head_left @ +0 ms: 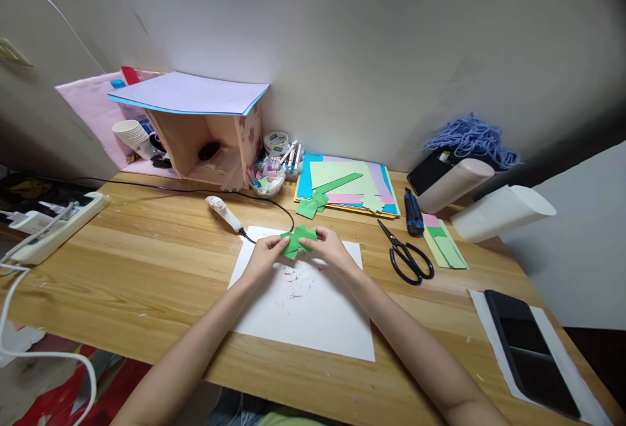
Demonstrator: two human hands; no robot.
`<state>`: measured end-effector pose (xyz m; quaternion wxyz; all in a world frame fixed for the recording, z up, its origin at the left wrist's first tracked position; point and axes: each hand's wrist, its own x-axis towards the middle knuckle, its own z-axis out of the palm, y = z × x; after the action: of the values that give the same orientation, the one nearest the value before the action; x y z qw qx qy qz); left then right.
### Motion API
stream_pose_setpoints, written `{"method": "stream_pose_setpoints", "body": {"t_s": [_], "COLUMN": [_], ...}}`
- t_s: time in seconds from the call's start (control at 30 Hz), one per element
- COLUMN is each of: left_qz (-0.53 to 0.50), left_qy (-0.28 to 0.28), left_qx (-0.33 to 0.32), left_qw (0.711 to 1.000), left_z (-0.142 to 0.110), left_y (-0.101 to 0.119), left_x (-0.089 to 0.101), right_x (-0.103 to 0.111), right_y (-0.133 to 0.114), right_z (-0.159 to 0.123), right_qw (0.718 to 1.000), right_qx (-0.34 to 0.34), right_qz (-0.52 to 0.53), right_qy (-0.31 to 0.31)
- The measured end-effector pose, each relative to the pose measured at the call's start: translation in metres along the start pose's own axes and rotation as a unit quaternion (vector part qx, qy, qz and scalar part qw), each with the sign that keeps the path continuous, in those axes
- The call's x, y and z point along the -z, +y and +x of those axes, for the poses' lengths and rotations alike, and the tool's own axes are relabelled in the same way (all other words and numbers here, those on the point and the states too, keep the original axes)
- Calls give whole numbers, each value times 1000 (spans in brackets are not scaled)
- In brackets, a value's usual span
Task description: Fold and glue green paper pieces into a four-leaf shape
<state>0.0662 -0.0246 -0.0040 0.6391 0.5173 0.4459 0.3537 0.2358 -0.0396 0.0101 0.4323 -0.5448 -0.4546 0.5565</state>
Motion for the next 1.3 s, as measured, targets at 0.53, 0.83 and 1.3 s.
{"method": "stream_pose_setpoints", "body": {"t_s": [0.53,0.83,1.3], "left_qz": [30,42,-13], "left_qy": [10,2,-31], "left_qx": [1,3,31], "left_qw": [999,999,999], "left_z": [-2,1,-2], "left_y": [4,2,5], "left_x": [-1,1,-1], "right_x": [3,4,5], "right_y": [5,4,5], "right_z": [2,2,2], "right_qw": [1000,1000,1000], "right_qx": [0,4,5], "right_qz": [13,25,-4], "right_qy": [-25,-17,-25]}}
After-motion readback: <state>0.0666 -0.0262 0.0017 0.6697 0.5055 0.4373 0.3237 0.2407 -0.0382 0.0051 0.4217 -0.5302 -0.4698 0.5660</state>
